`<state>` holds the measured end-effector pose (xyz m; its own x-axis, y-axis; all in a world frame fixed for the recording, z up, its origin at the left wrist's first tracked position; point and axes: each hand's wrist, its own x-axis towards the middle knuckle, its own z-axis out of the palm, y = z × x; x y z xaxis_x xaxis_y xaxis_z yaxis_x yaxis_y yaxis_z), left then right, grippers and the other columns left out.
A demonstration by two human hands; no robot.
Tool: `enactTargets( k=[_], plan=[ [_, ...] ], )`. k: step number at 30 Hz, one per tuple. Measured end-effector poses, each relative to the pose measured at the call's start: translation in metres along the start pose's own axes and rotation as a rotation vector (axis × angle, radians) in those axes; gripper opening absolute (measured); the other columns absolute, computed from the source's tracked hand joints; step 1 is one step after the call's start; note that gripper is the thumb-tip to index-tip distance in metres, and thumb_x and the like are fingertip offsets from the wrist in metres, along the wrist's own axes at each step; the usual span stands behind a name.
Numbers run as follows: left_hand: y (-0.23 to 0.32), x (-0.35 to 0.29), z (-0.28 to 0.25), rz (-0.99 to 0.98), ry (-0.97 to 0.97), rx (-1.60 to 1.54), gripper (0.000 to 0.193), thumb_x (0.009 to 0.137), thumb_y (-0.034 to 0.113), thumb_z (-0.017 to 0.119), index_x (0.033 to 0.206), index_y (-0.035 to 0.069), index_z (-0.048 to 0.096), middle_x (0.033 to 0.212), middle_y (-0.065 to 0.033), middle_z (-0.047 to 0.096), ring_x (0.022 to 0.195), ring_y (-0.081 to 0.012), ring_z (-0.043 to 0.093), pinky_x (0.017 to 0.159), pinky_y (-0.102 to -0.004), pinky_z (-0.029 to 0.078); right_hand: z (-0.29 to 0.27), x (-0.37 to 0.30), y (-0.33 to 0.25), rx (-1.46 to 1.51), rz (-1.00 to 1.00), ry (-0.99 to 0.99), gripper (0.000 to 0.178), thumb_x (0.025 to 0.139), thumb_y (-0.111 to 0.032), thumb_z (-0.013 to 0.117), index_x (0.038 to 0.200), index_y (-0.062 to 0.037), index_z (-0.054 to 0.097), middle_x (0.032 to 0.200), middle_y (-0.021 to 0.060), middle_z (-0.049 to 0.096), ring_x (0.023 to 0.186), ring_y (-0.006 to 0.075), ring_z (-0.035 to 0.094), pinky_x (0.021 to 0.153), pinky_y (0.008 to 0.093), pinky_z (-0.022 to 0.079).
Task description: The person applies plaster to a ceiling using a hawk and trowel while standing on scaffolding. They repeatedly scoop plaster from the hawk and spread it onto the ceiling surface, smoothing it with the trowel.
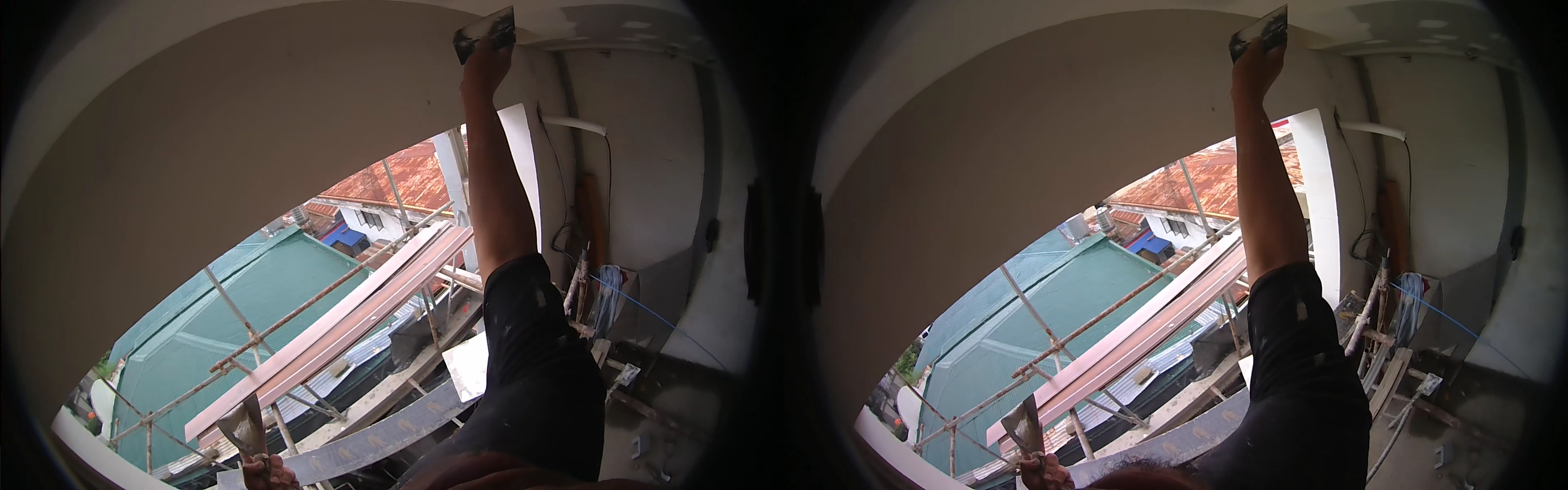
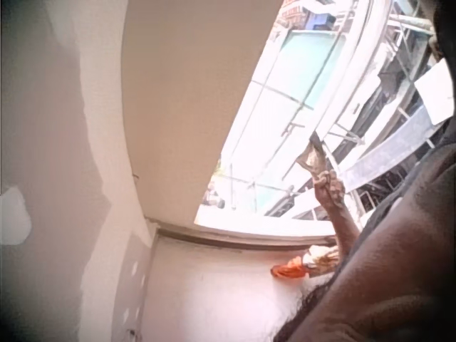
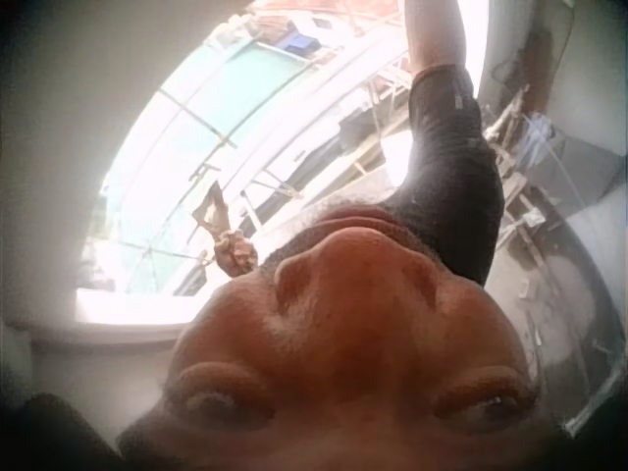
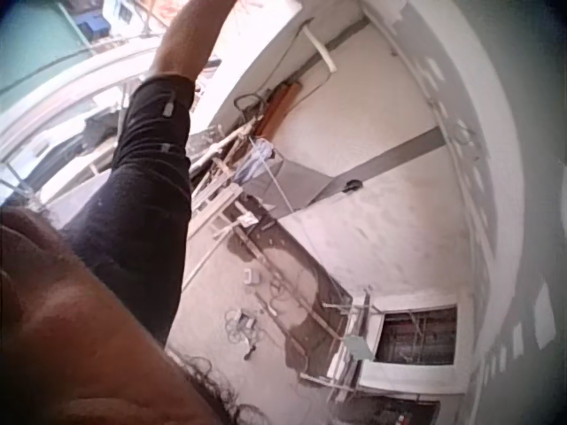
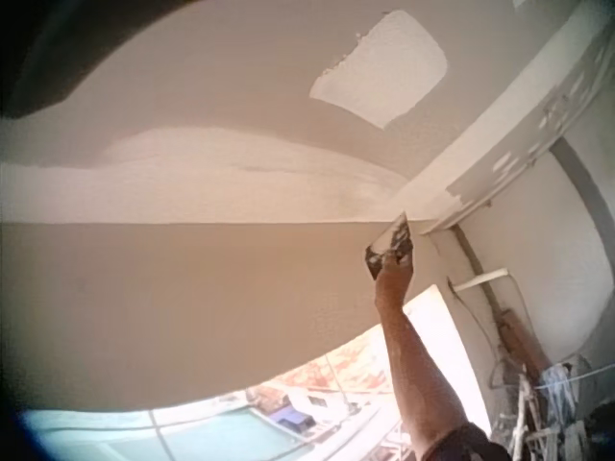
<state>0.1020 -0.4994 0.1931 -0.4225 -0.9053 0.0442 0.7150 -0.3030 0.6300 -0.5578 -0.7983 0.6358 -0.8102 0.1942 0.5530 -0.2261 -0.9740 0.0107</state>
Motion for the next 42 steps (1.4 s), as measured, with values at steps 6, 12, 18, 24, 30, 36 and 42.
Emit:
enactTargets(
  k=[6, 12, 18, 24, 30, 36, 42],
  plan=[
    [-0.020, -0.007, 0.007, 0.223, 0.102, -0.085, 0.025, 0.099, 0.033, 0.056, 0.096, 0.009, 0.056, 0.074, -0.0053, 0.055, 0.062, -0.0209, 0.055, 0.054, -0.0398, 0.051, 0.028, 0.039, 0.027, -0.012, -0.058, 0.110, 0.053, 0.093, -0.006, 0.048, 0.145, 0.0052, 0.044, 0.136, 0.0209, 0.058, 0.121, 0.0324, 0.060, 0.102, 0.0414, 0.045],
    [-0.030, -0.014, 0.033, 0.319, 0.107, -0.076, 0.019, 0.101, 0.028, 0.055, 0.096, 0.010, 0.056, 0.077, -0.0057, 0.056, 0.062, -0.0217, 0.055, 0.052, -0.0393, 0.049, 0.047, 0.040, 0.024, 0.153, 0.003, 0.123, 0.052, 0.095, -0.004, 0.049, 0.147, -0.0004, 0.042, 0.142, 0.0201, 0.053, 0.120, 0.0327, 0.059, 0.098, 0.0392, 0.048],
    [-0.029, -0.017, 0.023, 0.364, 0.224, -0.034, 0.018, 0.099, 0.028, 0.056, 0.094, 0.011, 0.055, 0.077, -0.0042, 0.054, 0.063, -0.0189, 0.054, 0.051, -0.0371, 0.048, 0.067, 0.054, 0.026, 0.473, 0.109, 0.111, 0.052, 0.102, -0.003, 0.046, 0.153, -0.0107, 0.038, 0.138, 0.0073, 0.053, 0.096, 0.0157, 0.056, 0.070, 0.0260, 0.050],
    [-0.021, -0.020, 0.047, 0.243, 0.050, -0.103, 0.018, 0.097, 0.028, 0.056, 0.090, 0.012, 0.052, 0.076, -0.0022, 0.054, 0.073, -0.0169, 0.059, 0.058, -0.0364, 0.049, 0.070, 0.062, 0.030, 0.318, 0.076, 0.058, 0.057, 0.099, -0.002, 0.048, 0.154, -0.0128, 0.036, 0.136, 0.0033, 0.054, 0.069, 0.0110, 0.053, 0.053, 0.0229, 0.043],
    [-0.011, -0.038, 0.035, 0.145, 0.005, -0.128, 0.020, 0.097, 0.030, 0.055, 0.089, 0.011, 0.052, 0.083, -0.0034, 0.057, 0.078, -0.0191, 0.062, 0.061, -0.0407, 0.052, 0.077, 0.035, 0.003, 0.157, 0.087, 0.008, 0.057, 0.103, -0.013, 0.054, 0.156, -0.0125, 0.035, 0.136, 0.0050, 0.053, 0.067, 0.0125, 0.052, 0.051, 0.0243, 0.043],
    [-0.005, -0.041, 0.034, 0.183, -0.030, -0.060, 0.022, 0.096, 0.034, 0.056, 0.094, 0.012, 0.056, 0.081, -0.0040, 0.060, 0.075, -0.0214, 0.062, 0.062, -0.0410, 0.052, 0.089, 0.039, 0.007, -0.043, -0.208, 0.060, 0.057, 0.105, -0.028, 0.058, 0.156, -0.0113, 0.037, 0.141, 0.0175, 0.050, 0.118, 0.0241, 0.056, 0.092, 0.0353, 0.051],
    [0.003, -0.071, 0.001, 0.171, 0.083, 0.016, 0.022, 0.096, 0.034, 0.056, 0.096, 0.012, 0.057, 0.082, -0.0057, 0.063, 0.071, -0.0222, 0.061, 0.063, -0.0428, 0.052, 0.111, -0.011, -0.030, 0.093, -0.093, -0.013, 0.059, 0.104, -0.021, 0.058, 0.157, -0.0119, 0.034, 0.146, 0.0190, 0.043, 0.132, 0.0307, 0.049, 0.106, 0.0413, 0.046]
  ],
)
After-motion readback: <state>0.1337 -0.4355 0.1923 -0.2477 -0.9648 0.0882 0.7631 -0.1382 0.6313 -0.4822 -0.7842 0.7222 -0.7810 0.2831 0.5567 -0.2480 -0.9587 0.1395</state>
